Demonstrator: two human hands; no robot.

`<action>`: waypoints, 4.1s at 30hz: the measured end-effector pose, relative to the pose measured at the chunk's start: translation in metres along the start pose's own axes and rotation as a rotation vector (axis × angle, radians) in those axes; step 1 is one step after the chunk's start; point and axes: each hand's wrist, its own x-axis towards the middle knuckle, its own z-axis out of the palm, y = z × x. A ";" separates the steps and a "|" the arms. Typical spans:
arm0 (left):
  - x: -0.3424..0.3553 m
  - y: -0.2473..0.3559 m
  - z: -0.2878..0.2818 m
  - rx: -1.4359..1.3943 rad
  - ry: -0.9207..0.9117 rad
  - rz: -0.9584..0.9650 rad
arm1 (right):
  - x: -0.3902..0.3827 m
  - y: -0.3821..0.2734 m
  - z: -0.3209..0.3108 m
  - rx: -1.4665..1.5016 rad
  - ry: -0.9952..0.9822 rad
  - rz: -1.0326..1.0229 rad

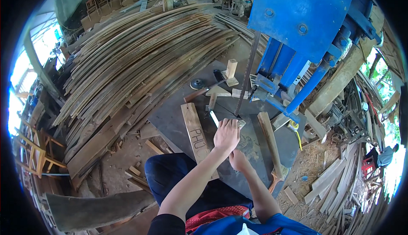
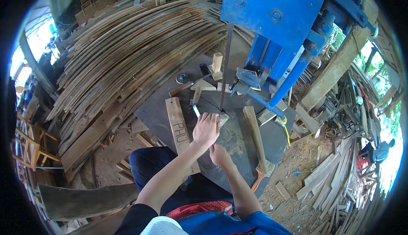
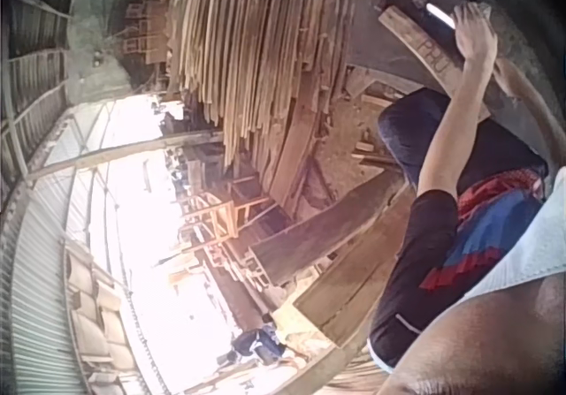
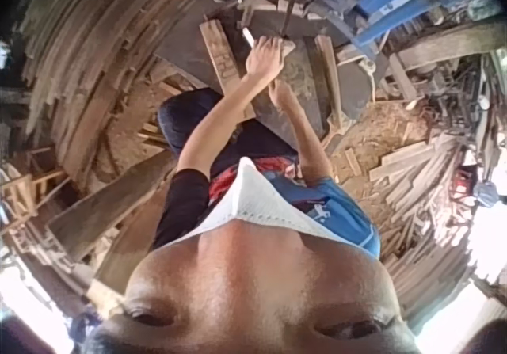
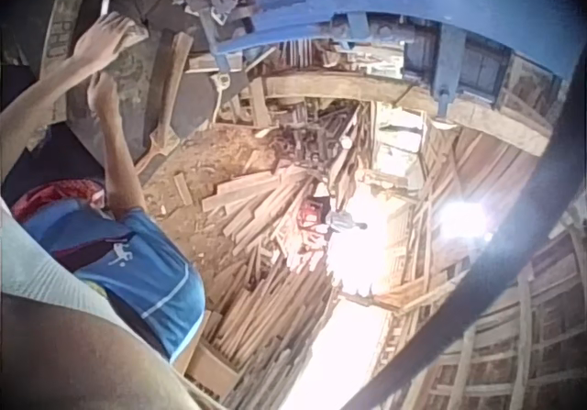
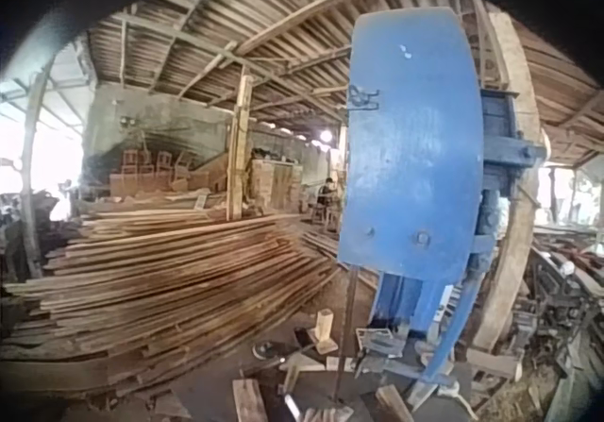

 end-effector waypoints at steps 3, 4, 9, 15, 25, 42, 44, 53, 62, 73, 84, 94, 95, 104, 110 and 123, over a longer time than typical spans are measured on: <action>0.001 -0.001 -0.001 -0.024 -0.008 -0.004 | 0.007 0.001 -0.001 -0.003 -0.008 0.025; 0.002 0.000 -0.002 -0.037 0.000 -0.006 | 0.007 0.004 -0.001 0.001 -0.013 0.030; 0.000 0.002 -0.005 -0.014 0.007 0.009 | 0.001 -0.003 -0.009 0.028 -0.037 -0.018; -0.004 0.002 -0.006 -0.033 -0.010 -0.023 | 0.001 -0.001 -0.006 0.001 -0.071 0.000; 0.003 0.026 -0.016 0.198 -0.285 0.091 | -0.001 0.007 -0.010 0.026 -0.015 -0.018; 0.033 -0.014 -0.002 -0.036 -0.442 0.285 | 0.001 -0.017 -0.023 0.095 -0.145 0.067; 0.029 -0.018 0.003 -0.022 -0.325 0.319 | -0.001 -0.014 -0.016 0.114 -0.114 0.060; 0.030 -0.008 -0.006 0.007 -0.430 0.131 | -0.002 -0.014 -0.016 0.131 -0.065 0.011; 0.024 0.001 -0.006 -0.065 -0.484 0.009 | -0.001 -0.013 -0.015 0.043 -0.126 0.087; 0.010 0.015 0.015 0.154 -0.375 0.172 | -0.003 0.002 -0.020 0.013 -0.053 -0.027; 0.009 0.015 0.006 0.034 -0.447 0.001 | -0.001 0.001 -0.026 0.069 -0.018 -0.104; 0.012 0.020 -0.008 -0.077 -0.487 -0.054 | -0.002 0.006 -0.022 0.057 -0.090 -0.100; 0.015 0.017 -0.012 -0.144 -0.438 -0.061 | 0.001 0.003 -0.023 0.058 -0.091 -0.098; -0.002 0.022 -0.111 -1.264 -0.170 0.075 | 0.023 0.000 -0.014 -0.039 -0.082 -0.053; -0.020 0.060 -0.239 -1.760 -0.221 0.878 | 0.023 0.054 0.026 -0.101 0.024 -0.020; -0.025 0.068 -0.261 -1.671 -0.099 0.809 | 0.007 0.004 -0.010 -0.088 -0.060 0.068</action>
